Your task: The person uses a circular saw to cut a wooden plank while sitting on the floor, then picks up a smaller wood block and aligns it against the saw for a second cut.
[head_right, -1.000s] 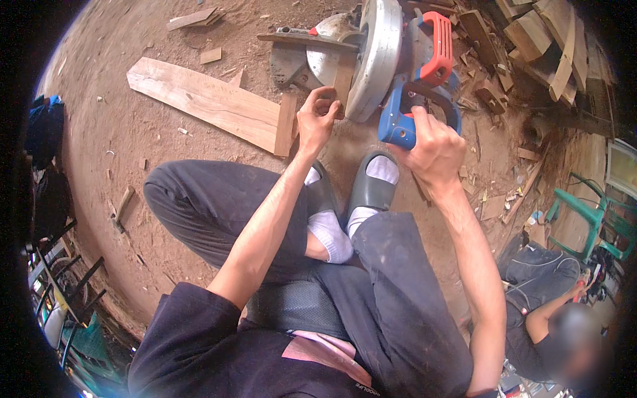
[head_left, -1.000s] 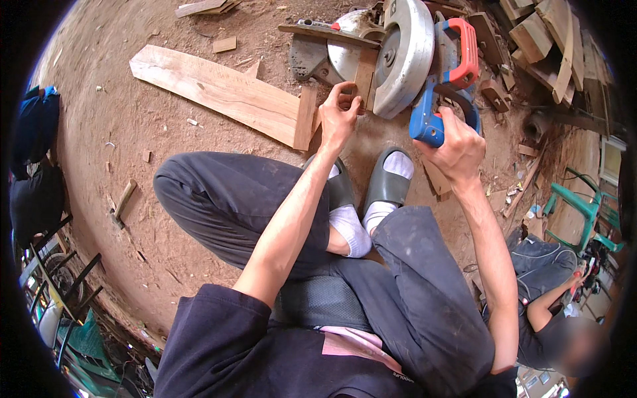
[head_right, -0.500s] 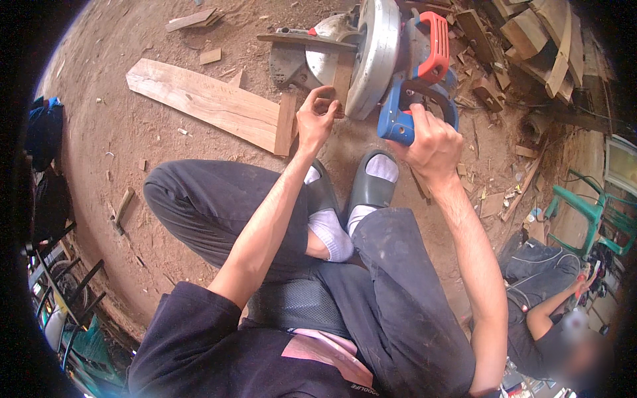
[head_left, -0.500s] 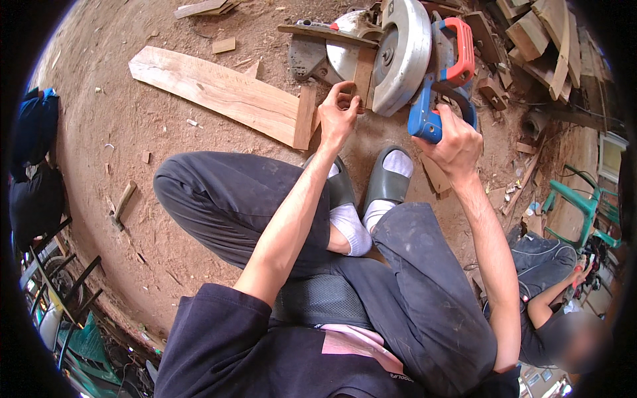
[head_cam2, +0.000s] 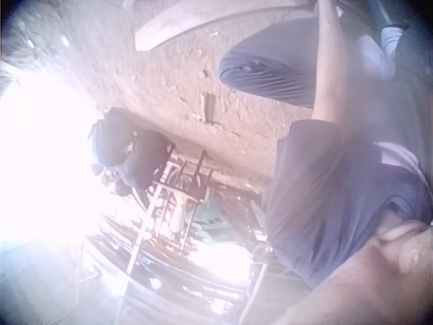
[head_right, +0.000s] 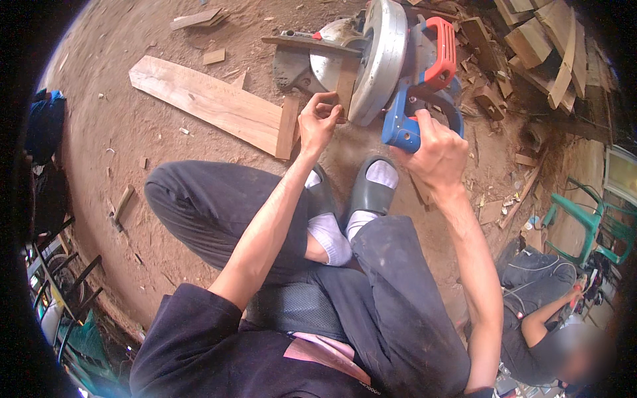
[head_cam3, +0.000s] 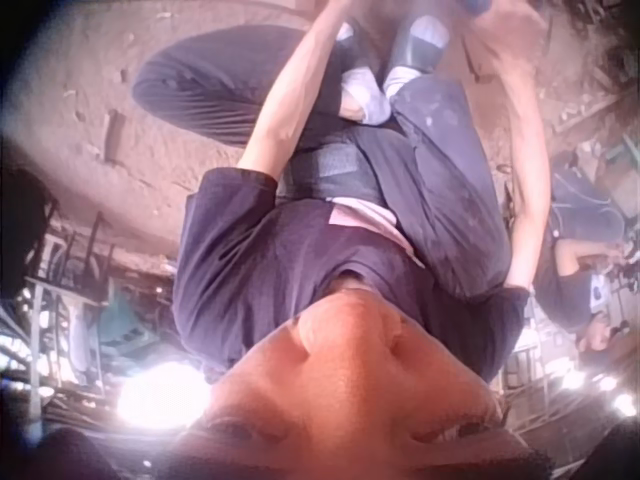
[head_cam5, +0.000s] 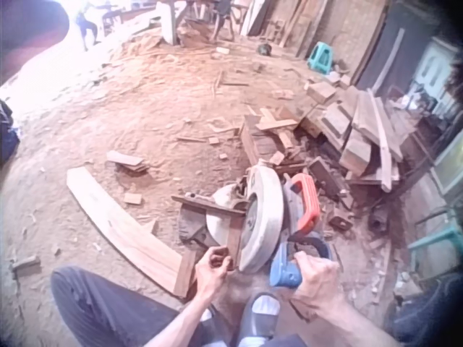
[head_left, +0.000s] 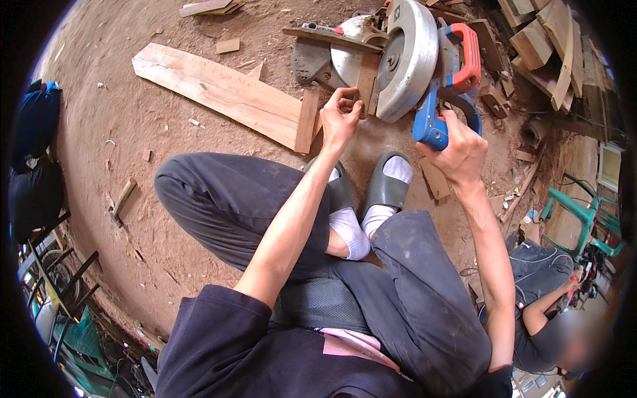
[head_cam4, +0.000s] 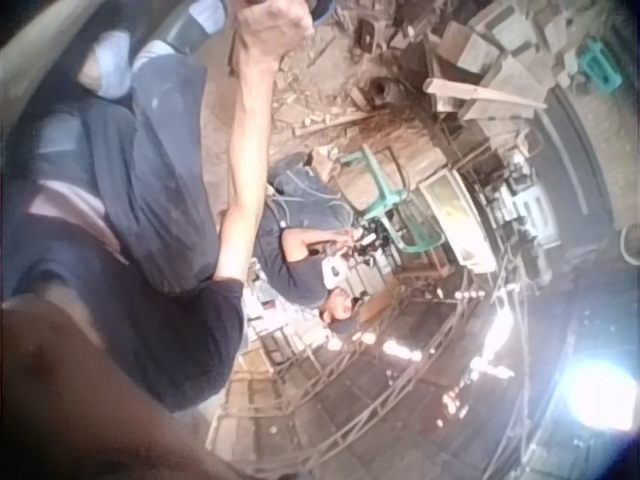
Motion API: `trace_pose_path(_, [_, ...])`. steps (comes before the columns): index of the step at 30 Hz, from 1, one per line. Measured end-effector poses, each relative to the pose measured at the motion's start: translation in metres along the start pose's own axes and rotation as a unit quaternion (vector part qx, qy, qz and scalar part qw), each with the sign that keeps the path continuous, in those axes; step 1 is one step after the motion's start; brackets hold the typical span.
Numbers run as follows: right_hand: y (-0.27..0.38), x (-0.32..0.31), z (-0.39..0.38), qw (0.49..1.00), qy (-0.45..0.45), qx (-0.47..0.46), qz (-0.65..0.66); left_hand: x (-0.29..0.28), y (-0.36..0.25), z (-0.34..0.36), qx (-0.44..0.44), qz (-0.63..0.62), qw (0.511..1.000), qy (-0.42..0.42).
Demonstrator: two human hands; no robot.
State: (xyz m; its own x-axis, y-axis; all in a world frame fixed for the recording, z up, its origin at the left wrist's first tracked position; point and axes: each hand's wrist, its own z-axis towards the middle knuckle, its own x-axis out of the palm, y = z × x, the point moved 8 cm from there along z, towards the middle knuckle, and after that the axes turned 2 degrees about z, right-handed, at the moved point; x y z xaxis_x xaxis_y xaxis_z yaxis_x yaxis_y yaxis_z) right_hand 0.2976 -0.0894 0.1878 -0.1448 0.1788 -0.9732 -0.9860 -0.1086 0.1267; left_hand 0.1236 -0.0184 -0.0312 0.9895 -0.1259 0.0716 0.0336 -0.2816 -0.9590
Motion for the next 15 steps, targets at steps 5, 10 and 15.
trace_pose_path(5, [-0.0054, 0.0036, -0.0012, 0.999, 0.034, 0.03, 0.006, -0.0007, 0.0037, 0.0005, 0.003, -0.008, 1.0, -0.002])
trace_pose_path(10, [-0.0045, -0.0039, 0.0024, 0.999, 0.04, 0.033, -0.004, 0.0019, 0.0043, -0.0006, -0.007, -0.013, 1.0, -0.007])
trace_pose_path(15, [-0.0037, -0.0031, 0.0022, 0.999, 0.04, 0.03, -0.001, -0.001, 0.0052, 0.0002, 0.0, -0.02, 1.0, -0.011])
